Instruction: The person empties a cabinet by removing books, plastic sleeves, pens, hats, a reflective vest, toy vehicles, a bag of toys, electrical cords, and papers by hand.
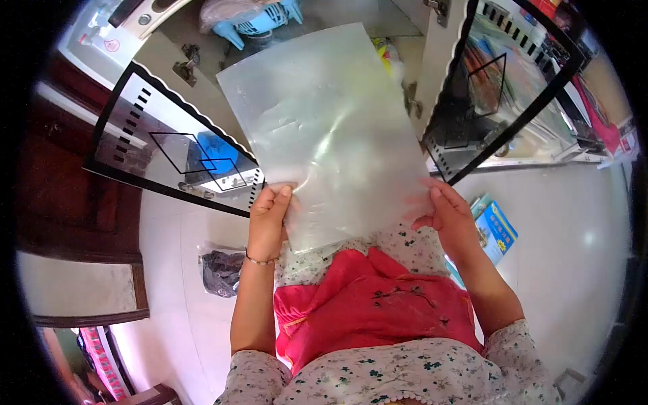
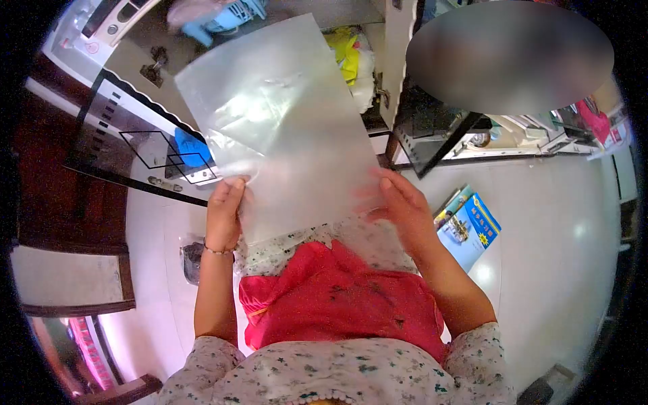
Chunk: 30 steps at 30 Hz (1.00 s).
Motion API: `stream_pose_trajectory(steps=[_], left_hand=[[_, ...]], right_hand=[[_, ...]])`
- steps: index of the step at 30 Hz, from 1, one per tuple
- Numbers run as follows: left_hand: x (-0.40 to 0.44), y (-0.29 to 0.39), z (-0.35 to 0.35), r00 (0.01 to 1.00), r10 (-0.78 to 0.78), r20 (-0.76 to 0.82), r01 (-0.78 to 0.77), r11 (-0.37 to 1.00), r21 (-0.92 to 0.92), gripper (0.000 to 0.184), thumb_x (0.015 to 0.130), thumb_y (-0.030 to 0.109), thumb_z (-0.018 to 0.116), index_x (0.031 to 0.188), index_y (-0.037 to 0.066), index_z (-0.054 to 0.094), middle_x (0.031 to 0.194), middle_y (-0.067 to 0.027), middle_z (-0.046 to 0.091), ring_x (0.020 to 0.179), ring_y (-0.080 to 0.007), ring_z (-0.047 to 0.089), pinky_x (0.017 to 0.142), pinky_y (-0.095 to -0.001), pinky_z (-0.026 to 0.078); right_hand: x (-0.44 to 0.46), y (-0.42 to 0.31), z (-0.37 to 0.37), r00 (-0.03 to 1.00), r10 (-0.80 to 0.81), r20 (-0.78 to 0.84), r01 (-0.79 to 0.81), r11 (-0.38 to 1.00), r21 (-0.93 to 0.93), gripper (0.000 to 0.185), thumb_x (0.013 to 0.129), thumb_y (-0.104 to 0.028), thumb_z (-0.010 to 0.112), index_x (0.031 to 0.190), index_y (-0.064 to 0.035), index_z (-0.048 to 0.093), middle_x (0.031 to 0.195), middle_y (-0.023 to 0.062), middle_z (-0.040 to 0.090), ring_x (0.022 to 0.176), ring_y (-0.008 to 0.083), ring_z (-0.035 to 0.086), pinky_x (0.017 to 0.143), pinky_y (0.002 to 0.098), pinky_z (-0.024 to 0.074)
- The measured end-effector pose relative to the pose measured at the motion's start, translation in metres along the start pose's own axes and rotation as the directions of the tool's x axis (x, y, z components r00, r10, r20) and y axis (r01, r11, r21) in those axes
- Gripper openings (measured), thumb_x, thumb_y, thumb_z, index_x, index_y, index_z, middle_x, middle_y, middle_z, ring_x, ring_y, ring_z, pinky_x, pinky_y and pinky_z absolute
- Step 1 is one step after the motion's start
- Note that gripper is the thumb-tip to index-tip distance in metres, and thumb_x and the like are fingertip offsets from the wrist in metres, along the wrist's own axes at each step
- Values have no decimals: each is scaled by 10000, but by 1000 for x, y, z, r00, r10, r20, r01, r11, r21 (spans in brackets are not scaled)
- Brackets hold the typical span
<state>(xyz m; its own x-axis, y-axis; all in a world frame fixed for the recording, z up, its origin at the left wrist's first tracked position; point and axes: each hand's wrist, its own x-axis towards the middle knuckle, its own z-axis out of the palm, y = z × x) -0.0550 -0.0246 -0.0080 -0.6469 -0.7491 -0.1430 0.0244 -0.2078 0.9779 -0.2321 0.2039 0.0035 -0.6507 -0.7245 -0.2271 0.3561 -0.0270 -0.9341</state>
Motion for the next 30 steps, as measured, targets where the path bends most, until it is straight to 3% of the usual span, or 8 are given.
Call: stream_pose_trajectory(steps=[2, 4, 7, 13, 18, 20, 25, 30], left_hand=[[-3, -1, -2, 1000, -20, 9, 20, 1000, -12, 164, 910, 176, 533, 967, 36, 599, 740, 19, 576, 632, -39, 511, 546, -171, 405], [-3, -6, -2, 1000, -11, 18, 11, 1000, -6, 164, 910, 178, 534, 968, 39, 597, 737, 23, 573, 626, -35, 507, 533, -168, 398], [-3, -9, 0, 1000, -9, 16, 9, 1000, -5, 168, 910, 189, 532, 971, 45, 594, 722, 31, 565, 598, -26, 492, 499, -164, 375], [-10, -3, 8, 1000, -19, 1, 19, 999, 37, 191, 912, 224, 528, 978, 56, 591, 682, 41, 548, 530, -11, 445, 440, -160, 320], [-13, -8, 12, 1000, 1, -19, 0, 996, 94, 195, 912, 234, 528, 986, 65, 591, 679, 40, 548, 526, -14, 446, 427, -163, 313], [-15, -12, 14, 999, -42, -16, 42, 998, -39, 199, 909, 239, 534, 1000, 71, 588, 682, 40, 551, 530, -18, 458, 425, -163, 320], [-18, -18, 18, 992, -125, -6, 124, 985, -117, 188, 902, 241, 546, 984, 75, 578, 704, 36, 562, 549, -24, 485, 426, -165, 336], [-25, -31, 19, 988, -149, 44, 155, 975, -159, 170, 903, 234, 544, 962, 78, 569, 721, 33, 571, 547, -27, 493, 425, -171, 352]], right_hand=[[-4, -2, -3, 1000, 21, 9, -22, 999, 33, 364, 967, -234, 352, 1242, -17, 450, 1006, 138, 607, 793, 219, 623, 650, 302, 499], [-7, -2, -9, 992, 30, 124, -51, 985, 166, 406, 948, -287, 419, 1268, -38, 436, 1043, 145, 606, 825, 234, 632, 673, 299, 500], [-11, -3, -13, 983, -4, 185, -35, 977, 208, 415, 929, -267, 462, 1276, -42, 428, 1057, 156, 601, 843, 242, 631, 698, 306, 501], [-15, 6, -15, 983, 28, 180, -42, 997, 71, 428, 885, -185, 548, 1277, -58, 432, 1077, 149, 604, 873, 230, 628, 730, 307, 498], [-15, 8, -7, 985, 58, 161, -71, 995, 76, 384, 875, -72, 513, 1251, -31, 447, 1034, 151, 609, 836, 235, 631, 696, 314, 502], [-14, 8, -8, 983, 57, 173, -71, 995, 73, 384, 870, -64, 521, 1246, -31, 453, 1024, 146, 614, 839, 232, 630, 701, 314, 501], [-12, 11, -12, 971, 3, 239, -17, 998, 56, 417, 868, -94, 561, 1268, -62, 445, 1067, 135, 610, 880, 203, 623, 732, 289, 492], [-12, 19, -14, 987, 41, 158, -55, 995, 84, 449, 869, -118, 560, 1297, -83, 428, 1078, 94, 605, 879, 170, 610, 721, 285, 487]])
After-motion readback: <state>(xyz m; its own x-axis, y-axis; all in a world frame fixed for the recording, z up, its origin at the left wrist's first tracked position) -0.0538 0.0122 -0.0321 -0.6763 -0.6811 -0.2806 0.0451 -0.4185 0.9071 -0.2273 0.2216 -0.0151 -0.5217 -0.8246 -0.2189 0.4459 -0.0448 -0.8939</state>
